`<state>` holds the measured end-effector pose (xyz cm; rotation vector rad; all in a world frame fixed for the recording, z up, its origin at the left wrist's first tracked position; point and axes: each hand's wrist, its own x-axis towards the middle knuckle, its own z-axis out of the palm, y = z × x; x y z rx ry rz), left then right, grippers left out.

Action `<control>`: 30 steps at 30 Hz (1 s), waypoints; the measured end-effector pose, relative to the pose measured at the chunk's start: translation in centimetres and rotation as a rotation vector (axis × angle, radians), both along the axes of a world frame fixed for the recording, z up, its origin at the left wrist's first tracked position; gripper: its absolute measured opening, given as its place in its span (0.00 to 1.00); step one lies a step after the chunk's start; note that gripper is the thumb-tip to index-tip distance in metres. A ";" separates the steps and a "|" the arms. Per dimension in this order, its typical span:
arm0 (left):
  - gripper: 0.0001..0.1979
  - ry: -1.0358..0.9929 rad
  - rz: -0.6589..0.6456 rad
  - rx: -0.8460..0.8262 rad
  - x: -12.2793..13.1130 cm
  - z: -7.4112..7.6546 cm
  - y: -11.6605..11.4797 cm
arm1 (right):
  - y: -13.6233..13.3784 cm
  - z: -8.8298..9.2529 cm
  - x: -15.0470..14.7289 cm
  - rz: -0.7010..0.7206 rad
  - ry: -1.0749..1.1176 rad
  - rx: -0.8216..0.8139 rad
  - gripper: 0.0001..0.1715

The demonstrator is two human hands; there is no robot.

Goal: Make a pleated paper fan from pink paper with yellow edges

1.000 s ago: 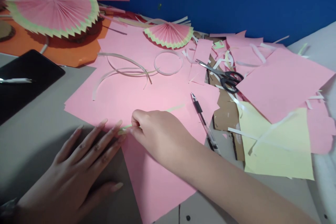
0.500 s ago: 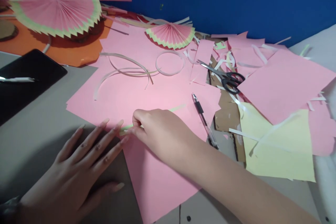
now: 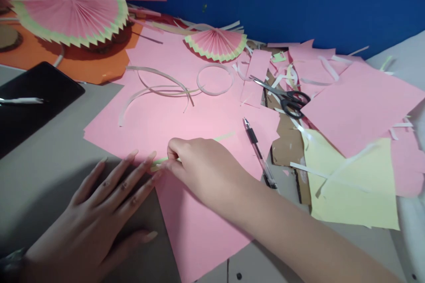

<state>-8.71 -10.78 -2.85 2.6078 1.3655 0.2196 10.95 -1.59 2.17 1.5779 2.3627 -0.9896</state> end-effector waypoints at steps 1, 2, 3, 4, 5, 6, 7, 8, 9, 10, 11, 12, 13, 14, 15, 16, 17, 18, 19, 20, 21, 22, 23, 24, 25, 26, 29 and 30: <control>0.34 -0.002 0.001 0.001 0.0 0.0 0.0 | 0.0 0.0 0.0 -0.002 -0.002 0.000 0.11; 0.34 -0.005 0.003 0.003 0.0 0.0 0.0 | 0.0 0.0 0.0 -0.004 -0.005 -0.001 0.11; 0.34 -0.007 0.005 0.004 0.0 0.0 0.1 | 0.0 0.0 0.0 -0.006 -0.007 -0.004 0.11; 0.35 -0.010 0.006 0.007 0.0 0.0 0.1 | 0.0 -0.1 0.0 -0.008 -0.009 -0.005 0.11; 0.35 -0.010 0.006 0.008 0.0 0.0 0.1 | 0.0 -0.1 -0.1 -0.009 -0.008 -0.004 0.11; 0.35 -0.010 0.005 0.010 0.0 0.1 0.1 | 0.0 -0.1 -0.1 -0.011 -0.007 -0.004 0.10; 0.35 -0.009 0.005 0.009 0.0 0.1 0.0 | 0.0 -0.1 -0.1 -0.010 -0.007 -0.007 0.10; 0.35 -0.011 0.007 0.012 0.0 0.1 0.0 | 0.0 -0.1 -0.1 -0.009 -0.005 -0.009 0.10; 0.35 -0.011 0.009 0.012 0.0 0.1 0.0 | 0.0 -0.1 -0.1 -0.008 -0.005 -0.014 0.10; 0.34 -0.014 0.011 0.012 0.0 0.1 -0.1 | 0.0 -0.1 -0.1 -0.009 -0.007 -0.018 0.10; 0.34 -0.015 0.013 0.009 0.0 0.1 -0.1 | 0.0 0.0 -0.1 -0.011 -0.009 -0.020 0.11; 0.34 -0.020 0.015 0.008 0.0 0.2 -0.1 | 0.1 0.0 -0.1 -0.012 -0.010 -0.022 0.11; 0.35 -0.022 0.016 0.006 0.0 0.2 -0.1 | 0.1 0.0 -0.1 -0.013 -0.010 -0.022 0.10; 0.35 -0.023 0.018 0.004 0.0 0.2 -0.1 | 0.1 0.0 -0.1 -0.014 -0.009 -0.023 0.10; 0.35 -0.023 0.020 0.002 0.1 0.2 0.0 | 0.1 0.0 -0.1 -0.014 -0.009 -0.026 0.10; 0.35 -0.023 0.020 0.003 0.1 0.2 0.0 | 0.1 0.0 -0.1 -0.015 -0.011 -0.030 0.10; 0.35 -0.022 0.022 0.004 0.1 0.2 0.0 | 0.1 0.1 -0.2 -0.017 -0.014 -0.034 0.10; 0.35 -0.024 0.021 0.007 0.1 0.1 0.0 | 0.2 0.1 -0.2 -0.019 -0.018 -0.039 0.11; 0.35 -0.026 0.021 0.006 0.1 0.1 0.1 | 0.2 0.1 -0.2 -0.020 -0.020 -0.041 0.11; 0.34 -0.027 0.021 0.005 0.1 0.1 0.0 | 0.2 0.1 -0.2 -0.022 -0.021 -0.042 0.11; 0.34 -0.029 0.022 0.005 0.1 0.1 0.0 | 0.2 0.1 -0.2 -0.023 -0.018 -0.041 0.11; 0.34 -0.029 0.022 0.004 0.1 0.1 0.0 | 0.2 0.1 -0.2 -0.023 -0.013 -0.040 0.11; 0.33 -0.029 0.022 0.002 0.0 0.1 0.0 | 0.2 0.0 -0.2 -0.025 -0.009 -0.041 0.11; 0.33 -0.030 0.020 0.004 0.0 0.1 -0.1 | 0.2 0.0 -0.1 -0.027 -0.006 -0.041 0.11; 0.33 -0.031 0.019 0.007 0.0 0.1 -0.1 | 0.1 -0.1 -0.1 -0.028 -0.002 -0.039 0.11; 0.33 -0.033 0.016 0.007 0.0 0.1 -0.1 | 0.1 -0.1 -0.1 -0.028 0.001 -0.038 0.11; 0.33 -0.034 0.014 0.008 0.1 0.0 -0.1 | 0.0 -0.2 0.0 -0.025 0.011 -0.026 0.10; 0.33 -0.034 0.015 0.007 0.1 0.0 0.0 | 0.0 -0.2 0.0 -0.023 0.013 -0.024 0.10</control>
